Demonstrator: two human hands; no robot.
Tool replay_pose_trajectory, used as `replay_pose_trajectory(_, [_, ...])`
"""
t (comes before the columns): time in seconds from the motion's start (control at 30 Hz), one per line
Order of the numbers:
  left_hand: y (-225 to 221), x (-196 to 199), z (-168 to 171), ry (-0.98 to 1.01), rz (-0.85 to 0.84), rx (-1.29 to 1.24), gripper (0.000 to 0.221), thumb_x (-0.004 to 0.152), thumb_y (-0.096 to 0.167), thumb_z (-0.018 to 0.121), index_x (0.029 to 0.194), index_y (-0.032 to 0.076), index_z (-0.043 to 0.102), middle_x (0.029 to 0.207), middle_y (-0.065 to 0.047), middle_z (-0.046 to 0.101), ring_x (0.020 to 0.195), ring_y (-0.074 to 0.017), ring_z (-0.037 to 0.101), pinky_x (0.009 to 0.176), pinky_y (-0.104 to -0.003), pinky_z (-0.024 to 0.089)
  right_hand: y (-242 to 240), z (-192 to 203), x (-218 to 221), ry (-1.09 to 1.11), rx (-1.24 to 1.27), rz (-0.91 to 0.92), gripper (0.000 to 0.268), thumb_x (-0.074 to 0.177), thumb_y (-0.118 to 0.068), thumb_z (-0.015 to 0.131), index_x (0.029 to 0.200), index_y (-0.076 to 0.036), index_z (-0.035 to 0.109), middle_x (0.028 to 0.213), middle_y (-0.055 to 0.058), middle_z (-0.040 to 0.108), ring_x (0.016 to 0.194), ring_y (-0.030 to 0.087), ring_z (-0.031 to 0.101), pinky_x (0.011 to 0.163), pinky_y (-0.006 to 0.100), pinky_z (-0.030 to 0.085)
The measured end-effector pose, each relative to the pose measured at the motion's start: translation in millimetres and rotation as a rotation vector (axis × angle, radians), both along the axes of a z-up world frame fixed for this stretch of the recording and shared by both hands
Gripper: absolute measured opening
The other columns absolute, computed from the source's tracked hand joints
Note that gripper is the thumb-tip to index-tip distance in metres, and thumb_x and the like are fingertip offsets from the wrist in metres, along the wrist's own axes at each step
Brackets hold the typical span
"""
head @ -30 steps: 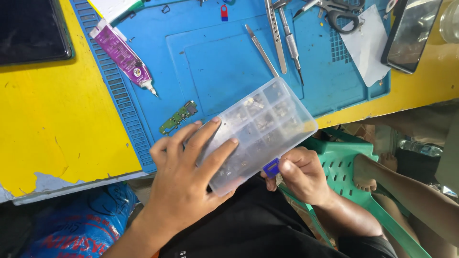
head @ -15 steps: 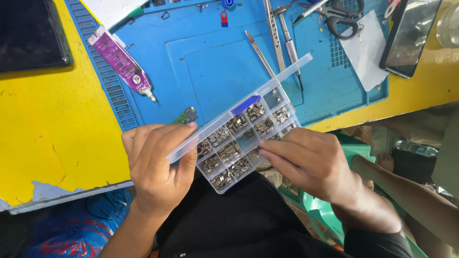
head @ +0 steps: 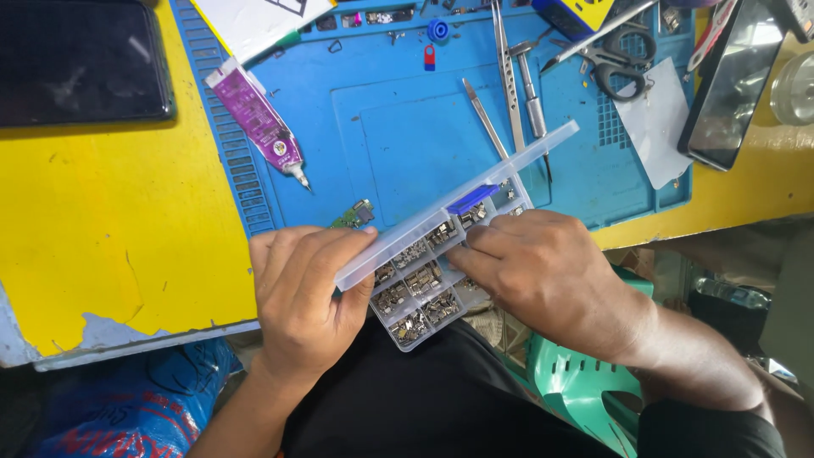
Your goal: Repairing a mobile phone circuit board by soldering components and using a screwdriver
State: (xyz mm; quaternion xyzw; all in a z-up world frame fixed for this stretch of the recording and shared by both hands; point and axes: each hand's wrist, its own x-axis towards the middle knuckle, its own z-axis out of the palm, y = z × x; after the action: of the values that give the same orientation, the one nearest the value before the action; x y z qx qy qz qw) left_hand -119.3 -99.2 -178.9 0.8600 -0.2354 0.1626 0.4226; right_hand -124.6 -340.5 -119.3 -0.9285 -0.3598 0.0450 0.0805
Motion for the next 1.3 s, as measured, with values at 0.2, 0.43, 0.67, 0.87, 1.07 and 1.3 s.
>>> replay_pose_trajectory(0.2, [0,0,0,-0.016,-0.007,-0.003,0.024,0.106,0.025,0.054,0.102,0.006,0.070,0.094,-0.006,0.073,0.081,-0.0265,0.066,0.079,-0.040,0.040,-2,-7,2,0.051,0.013,0.051,0.009,0.097,-0.015,0.066,0.105,-0.013,0.069,0.091,0.002,0.071,0.074,0.029,0.065,0.057,0.042,0.050])
replay_pose_trajectory(0.43, [5,-3,2,-0.024,-0.058,-0.026,0.028,0.106,0.026,0.049,0.105,0.007,0.070,0.102,-0.006,0.074,0.086,-0.0283,0.065,0.083,-0.041,0.040,-15,-3,-7,-0.020,0.287,0.037,0.017,0.102,-0.020,0.066,0.104,-0.005,0.073,0.084,0.006,0.067,0.075,0.024,0.067,0.061,0.039,0.050])
replay_pose_trajectory(0.67, [16,-2,16,-0.010,-0.381,0.144,0.048,0.084,0.041,0.060,0.125,0.016,0.069,0.132,-0.010,0.068,0.112,-0.0295,0.066,0.090,-0.049,0.039,-45,-23,-64,0.711,0.890,-0.014,0.003,0.088,-0.008,0.076,0.087,-0.008,0.073,0.087,0.006,0.076,0.069,0.017,0.070,0.058,0.030,0.057])
replay_pose_trajectory(0.87, [3,-10,32,0.047,-0.476,0.341,0.049,0.078,0.034,0.058,0.122,0.014,0.068,0.144,-0.014,0.059,0.125,-0.0352,0.058,0.093,-0.055,0.041,-47,-74,-102,0.669,1.100,-0.302,0.007,0.092,-0.019,0.075,0.090,-0.013,0.076,0.103,0.008,0.078,0.078,0.022,0.062,0.075,0.039,0.051])
replay_pose_trajectory(1.07, [-53,-31,36,-0.061,-0.272,0.552,0.040,0.091,0.047,0.075,0.093,0.012,0.056,0.147,-0.029,0.054,0.133,-0.0485,0.054,0.109,-0.061,0.046,-58,-61,-95,0.547,1.154,-0.366,0.003,0.088,-0.007,0.075,0.090,-0.005,0.075,0.096,0.012,0.078,0.090,0.025,0.076,0.083,0.036,0.064])
replay_pose_trajectory(1.3, [-72,-36,35,-0.058,-0.158,0.653,0.054,0.068,0.045,0.089,0.096,0.014,0.054,0.147,-0.028,0.052,0.128,-0.0480,0.057,0.106,-0.057,0.047,-84,-50,-93,0.215,1.297,-0.499,0.005,0.089,-0.008,0.070,0.090,-0.003,0.068,0.079,0.012,0.072,0.072,0.026,0.076,0.071,0.037,0.067])
